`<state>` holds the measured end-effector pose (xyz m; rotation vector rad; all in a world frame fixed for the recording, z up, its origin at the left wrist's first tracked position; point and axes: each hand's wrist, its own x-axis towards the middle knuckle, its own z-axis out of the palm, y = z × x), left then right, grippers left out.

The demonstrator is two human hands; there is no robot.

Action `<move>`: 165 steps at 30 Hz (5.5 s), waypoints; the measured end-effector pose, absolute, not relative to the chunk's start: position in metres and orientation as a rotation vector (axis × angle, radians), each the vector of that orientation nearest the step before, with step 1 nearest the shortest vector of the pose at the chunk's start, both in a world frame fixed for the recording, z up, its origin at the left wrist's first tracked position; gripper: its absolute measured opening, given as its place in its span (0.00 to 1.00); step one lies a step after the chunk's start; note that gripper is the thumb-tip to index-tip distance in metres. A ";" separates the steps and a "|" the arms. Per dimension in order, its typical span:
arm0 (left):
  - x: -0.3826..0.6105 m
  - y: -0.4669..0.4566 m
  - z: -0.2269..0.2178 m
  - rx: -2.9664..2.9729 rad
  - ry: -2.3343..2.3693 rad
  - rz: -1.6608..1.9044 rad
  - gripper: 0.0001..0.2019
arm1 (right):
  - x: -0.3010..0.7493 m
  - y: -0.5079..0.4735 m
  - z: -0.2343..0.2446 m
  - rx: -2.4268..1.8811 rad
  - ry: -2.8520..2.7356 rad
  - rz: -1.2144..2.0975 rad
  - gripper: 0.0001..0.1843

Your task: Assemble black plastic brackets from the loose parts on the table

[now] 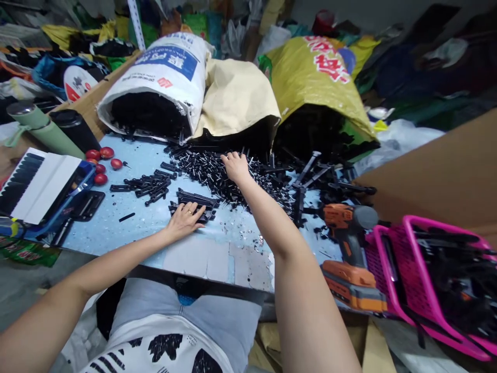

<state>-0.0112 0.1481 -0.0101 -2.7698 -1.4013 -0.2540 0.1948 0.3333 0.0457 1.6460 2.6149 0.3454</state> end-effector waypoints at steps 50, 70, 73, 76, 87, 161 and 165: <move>-0.021 0.051 -0.011 -2.917 -1.512 -0.286 0.14 | 0.271 0.080 0.057 1.997 2.937 -1.810 0.31; -0.021 0.038 -0.003 -2.886 -2.012 -1.479 0.18 | 0.177 0.047 0.002 2.327 2.439 -1.576 0.24; -0.012 0.035 -0.002 -2.845 -2.118 -1.755 0.19 | 0.170 0.047 -0.001 2.115 2.124 -2.475 0.28; -0.005 0.032 0.001 -2.752 -2.130 -1.902 0.20 | 0.161 0.041 -0.002 1.847 1.918 -2.912 0.33; -0.003 0.025 0.024 -2.818 -1.907 -1.659 0.17 | 0.167 0.040 0.006 1.836 2.307 -2.674 0.32; -0.002 0.056 0.010 -3.151 -1.368 -0.082 0.16 | 0.260 0.046 0.029 1.245 2.767 -0.285 0.17; 0.012 0.057 0.013 -3.166 -1.411 -0.081 0.17 | 0.233 0.021 0.009 1.286 2.760 -0.174 0.17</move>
